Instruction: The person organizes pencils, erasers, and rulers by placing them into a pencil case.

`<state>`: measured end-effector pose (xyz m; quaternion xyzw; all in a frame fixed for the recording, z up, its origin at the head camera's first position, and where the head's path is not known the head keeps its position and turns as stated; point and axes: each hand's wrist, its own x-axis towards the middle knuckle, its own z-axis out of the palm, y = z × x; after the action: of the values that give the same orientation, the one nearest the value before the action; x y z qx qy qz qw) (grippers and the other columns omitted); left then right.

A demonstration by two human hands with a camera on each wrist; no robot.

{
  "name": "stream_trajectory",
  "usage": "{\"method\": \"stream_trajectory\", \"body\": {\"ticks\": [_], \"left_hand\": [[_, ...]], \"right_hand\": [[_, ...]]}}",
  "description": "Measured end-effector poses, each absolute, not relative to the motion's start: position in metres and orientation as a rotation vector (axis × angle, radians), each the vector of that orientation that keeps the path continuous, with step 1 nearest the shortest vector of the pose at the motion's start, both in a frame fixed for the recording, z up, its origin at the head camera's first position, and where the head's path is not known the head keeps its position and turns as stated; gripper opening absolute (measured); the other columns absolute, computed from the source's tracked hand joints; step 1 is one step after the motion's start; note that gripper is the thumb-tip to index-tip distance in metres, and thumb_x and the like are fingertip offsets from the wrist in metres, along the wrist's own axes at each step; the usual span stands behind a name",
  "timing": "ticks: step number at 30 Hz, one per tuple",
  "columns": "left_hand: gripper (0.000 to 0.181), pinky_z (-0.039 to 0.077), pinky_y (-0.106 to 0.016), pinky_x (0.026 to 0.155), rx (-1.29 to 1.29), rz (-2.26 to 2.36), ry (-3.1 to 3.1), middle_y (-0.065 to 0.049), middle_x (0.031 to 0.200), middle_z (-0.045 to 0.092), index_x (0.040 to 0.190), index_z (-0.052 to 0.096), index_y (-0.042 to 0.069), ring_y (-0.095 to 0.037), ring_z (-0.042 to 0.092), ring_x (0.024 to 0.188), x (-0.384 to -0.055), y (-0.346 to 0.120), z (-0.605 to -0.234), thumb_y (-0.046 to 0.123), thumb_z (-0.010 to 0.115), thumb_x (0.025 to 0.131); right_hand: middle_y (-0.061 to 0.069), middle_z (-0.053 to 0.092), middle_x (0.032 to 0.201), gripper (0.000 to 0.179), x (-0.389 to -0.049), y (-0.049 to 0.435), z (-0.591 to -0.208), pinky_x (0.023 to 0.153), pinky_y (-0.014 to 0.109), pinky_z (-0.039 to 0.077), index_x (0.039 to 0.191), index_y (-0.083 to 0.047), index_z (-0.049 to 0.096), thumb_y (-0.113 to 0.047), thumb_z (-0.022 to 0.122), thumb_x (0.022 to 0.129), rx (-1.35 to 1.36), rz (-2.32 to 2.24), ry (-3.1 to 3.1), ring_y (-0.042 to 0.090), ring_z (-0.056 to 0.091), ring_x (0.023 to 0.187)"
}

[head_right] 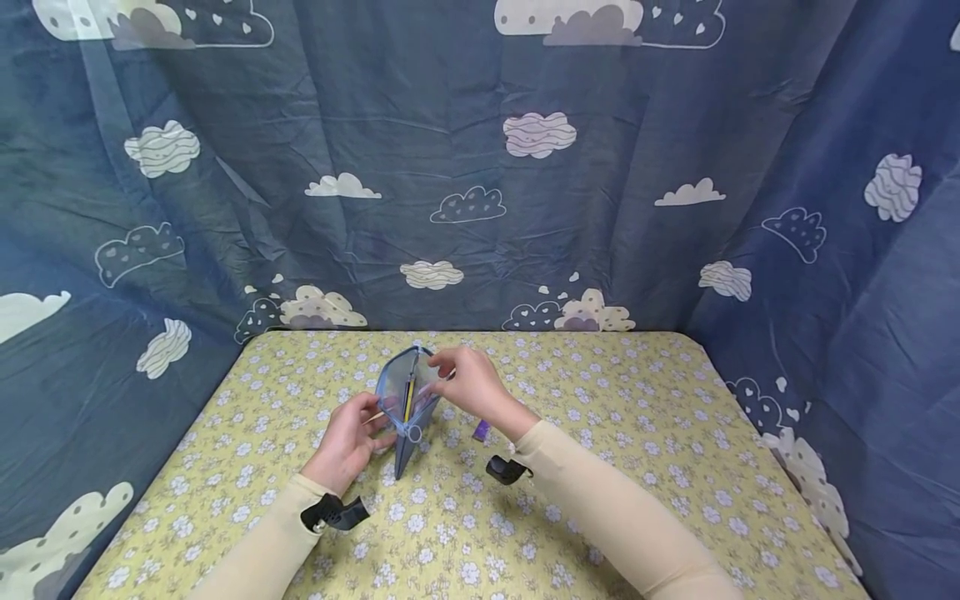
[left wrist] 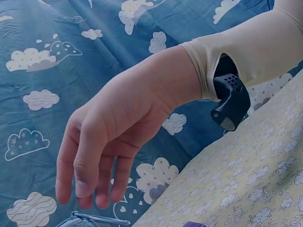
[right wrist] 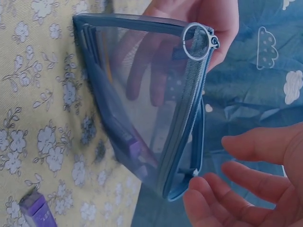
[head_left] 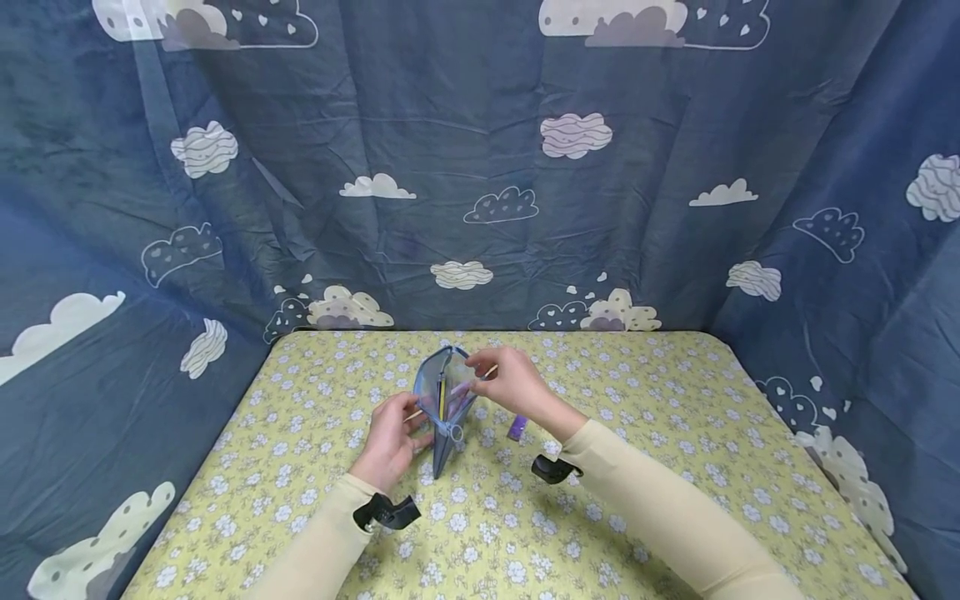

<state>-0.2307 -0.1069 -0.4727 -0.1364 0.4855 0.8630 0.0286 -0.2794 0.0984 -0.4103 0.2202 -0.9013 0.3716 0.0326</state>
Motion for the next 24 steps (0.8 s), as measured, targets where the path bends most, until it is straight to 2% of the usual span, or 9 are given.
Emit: {"method": "stream_trajectory", "body": {"ticks": [9, 15, 19, 22, 24], "left_hand": [[0.006, 0.035, -0.068, 0.098, -0.412, 2.665, 1.488, -0.013, 0.109, 0.059, 0.092, 0.054, 0.006, -0.044, 0.046, 0.127, -0.231, -0.109, -0.473, 0.008, 0.050, 0.096], [0.008, 0.036, -0.069, 0.098, -0.432, 2.674, 1.489, -0.011, 0.105, 0.061, 0.099, 0.056, 0.003, -0.045, 0.047, 0.128, -0.230, -0.109, -0.472, 0.009, 0.050, 0.096], [0.007, 0.037, -0.068, 0.098, -0.433, 2.669, 1.489, -0.011, 0.106, 0.062, 0.098, 0.055, 0.004, -0.045, 0.048, 0.127, -0.229, -0.109, -0.472, 0.009, 0.050, 0.097], [0.009, 0.037, -0.066, 0.099, -0.433, 2.661, 1.488, -0.011, 0.108, 0.061, 0.103, 0.053, 0.003, -0.043, 0.049, 0.126, -0.228, -0.109, -0.473, 0.010, 0.050, 0.098], [0.012, 0.038, -0.065, 0.098, -0.437, 2.657, 1.489, -0.011, 0.109, 0.060, 0.106, 0.052, 0.001, -0.042, 0.050, 0.124, -0.227, -0.109, -0.473, 0.011, 0.051, 0.098]], "right_hand": [[0.007, 0.072, 0.100, 0.033, -0.274, 0.109, -0.411, 0.075, 0.033, 0.055, 0.116, -0.015, 0.074, -0.010, 0.079, 0.084, 0.717, 1.083, -2.807, 0.016, 0.068, 0.084], [0.001, 0.069, 0.101, 0.035, -0.272, 0.120, -0.411, 0.075, 0.033, 0.054, 0.121, -0.016, 0.072, -0.012, 0.078, 0.087, 0.724, 1.100, -2.845, 0.018, 0.067, 0.089], [0.007, 0.070, 0.106, 0.038, -0.272, 0.129, -0.415, 0.076, 0.033, 0.055, 0.124, -0.012, 0.071, -0.012, 0.078, 0.087, 0.729, 1.127, -2.863, 0.019, 0.067, 0.091], [0.011, 0.070, 0.106, 0.038, -0.273, 0.136, -0.418, 0.076, 0.032, 0.055, 0.123, -0.010, 0.071, -0.010, 0.078, 0.085, 0.748, 1.122, -2.860, 0.019, 0.067, 0.090], [0.010, 0.071, 0.104, 0.038, -0.274, 0.140, -0.421, 0.075, 0.031, 0.055, 0.121, -0.011, 0.072, -0.010, 0.079, 0.084, 0.756, 1.115, -2.860, 0.018, 0.068, 0.088]]}}
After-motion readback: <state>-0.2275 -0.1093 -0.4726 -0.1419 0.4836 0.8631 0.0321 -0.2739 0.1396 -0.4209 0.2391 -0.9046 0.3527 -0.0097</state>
